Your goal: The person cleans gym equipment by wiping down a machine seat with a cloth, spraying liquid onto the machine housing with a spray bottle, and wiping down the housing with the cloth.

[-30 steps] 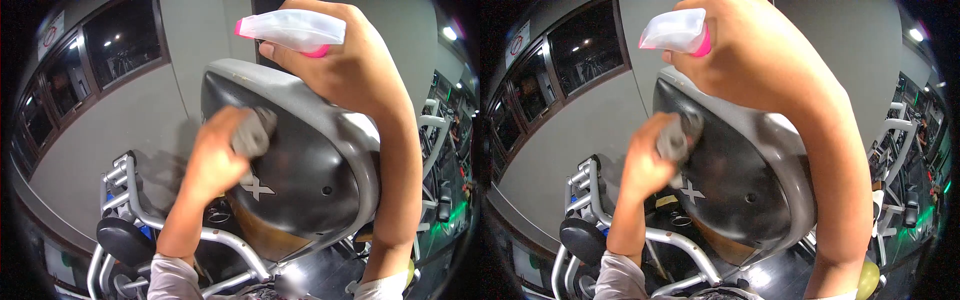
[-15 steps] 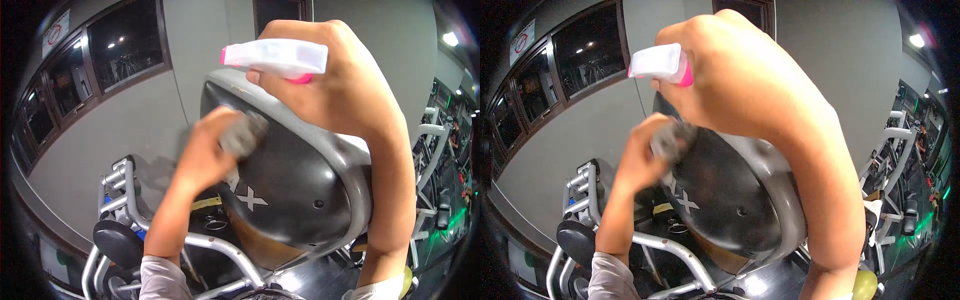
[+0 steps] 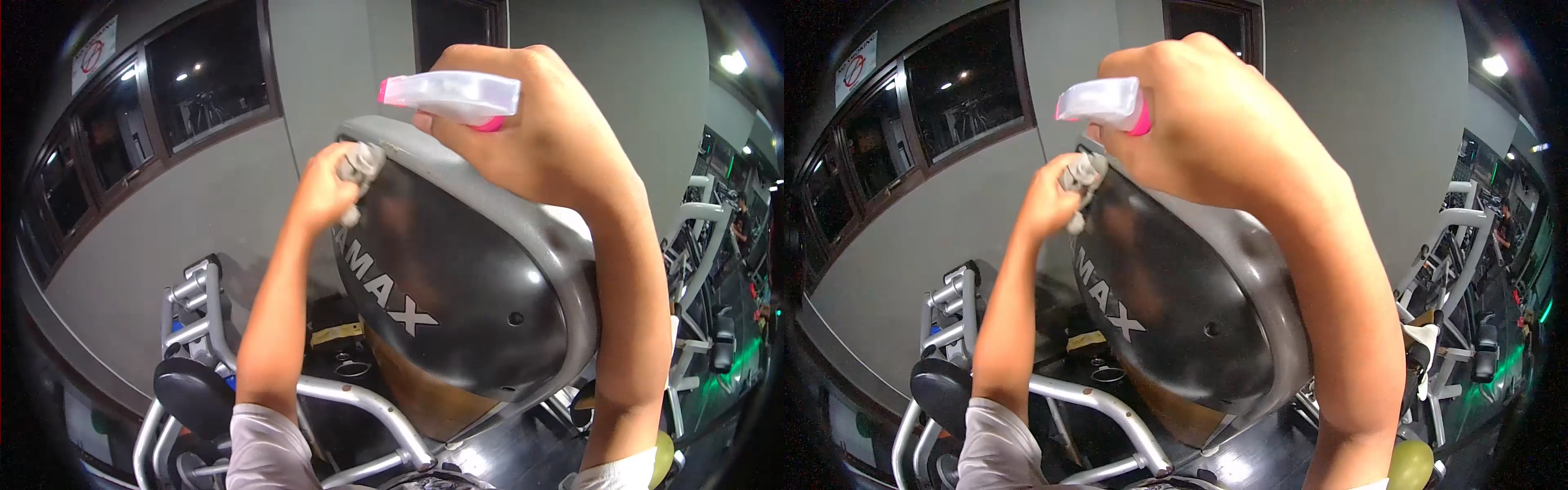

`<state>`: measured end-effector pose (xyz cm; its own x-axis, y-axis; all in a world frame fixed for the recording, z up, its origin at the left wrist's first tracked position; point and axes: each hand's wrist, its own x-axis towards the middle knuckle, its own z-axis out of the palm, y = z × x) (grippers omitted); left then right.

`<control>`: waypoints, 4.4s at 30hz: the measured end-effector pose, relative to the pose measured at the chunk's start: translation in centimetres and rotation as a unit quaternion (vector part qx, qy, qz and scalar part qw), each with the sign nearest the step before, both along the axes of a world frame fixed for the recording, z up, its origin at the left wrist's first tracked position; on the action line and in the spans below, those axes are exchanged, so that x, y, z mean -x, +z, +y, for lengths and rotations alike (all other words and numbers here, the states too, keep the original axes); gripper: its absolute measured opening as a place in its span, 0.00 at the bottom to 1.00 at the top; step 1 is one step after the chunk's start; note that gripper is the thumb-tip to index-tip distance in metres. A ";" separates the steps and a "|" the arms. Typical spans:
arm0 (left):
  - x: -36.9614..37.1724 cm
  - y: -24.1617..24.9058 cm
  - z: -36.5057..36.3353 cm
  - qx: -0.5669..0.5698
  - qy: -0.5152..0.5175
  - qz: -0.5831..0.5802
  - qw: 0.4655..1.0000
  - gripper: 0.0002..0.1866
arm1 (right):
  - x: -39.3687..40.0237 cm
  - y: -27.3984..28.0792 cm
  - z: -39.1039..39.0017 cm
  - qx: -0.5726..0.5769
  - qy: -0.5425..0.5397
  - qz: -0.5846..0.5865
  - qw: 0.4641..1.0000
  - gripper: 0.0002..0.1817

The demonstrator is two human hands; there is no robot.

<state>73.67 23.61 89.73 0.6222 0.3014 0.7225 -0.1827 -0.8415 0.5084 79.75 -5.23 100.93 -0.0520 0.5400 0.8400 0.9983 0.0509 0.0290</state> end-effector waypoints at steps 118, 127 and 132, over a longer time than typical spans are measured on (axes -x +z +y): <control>-1.1 0.9 0.9 0.117 0.006 0.024 0.993 0.15 | -1.4 -1.1 -0.3 -0.003 -0.035 -0.026 0.999 0.10; 0.2 1.6 -4.5 0.118 -0.021 0.018 0.993 0.11 | 1.3 -0.4 -0.8 0.049 0.061 0.080 0.994 0.11; 0.3 1.6 -4.9 0.077 0.014 -0.007 0.997 0.13 | -0.3 0.2 -0.9 0.069 0.031 0.077 0.994 0.11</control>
<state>73.34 18.71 91.29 0.6024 0.4269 0.6744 -0.1679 -0.7583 0.6300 80.07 -6.14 101.11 0.0357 0.6497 0.7593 0.9851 0.1049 -0.1361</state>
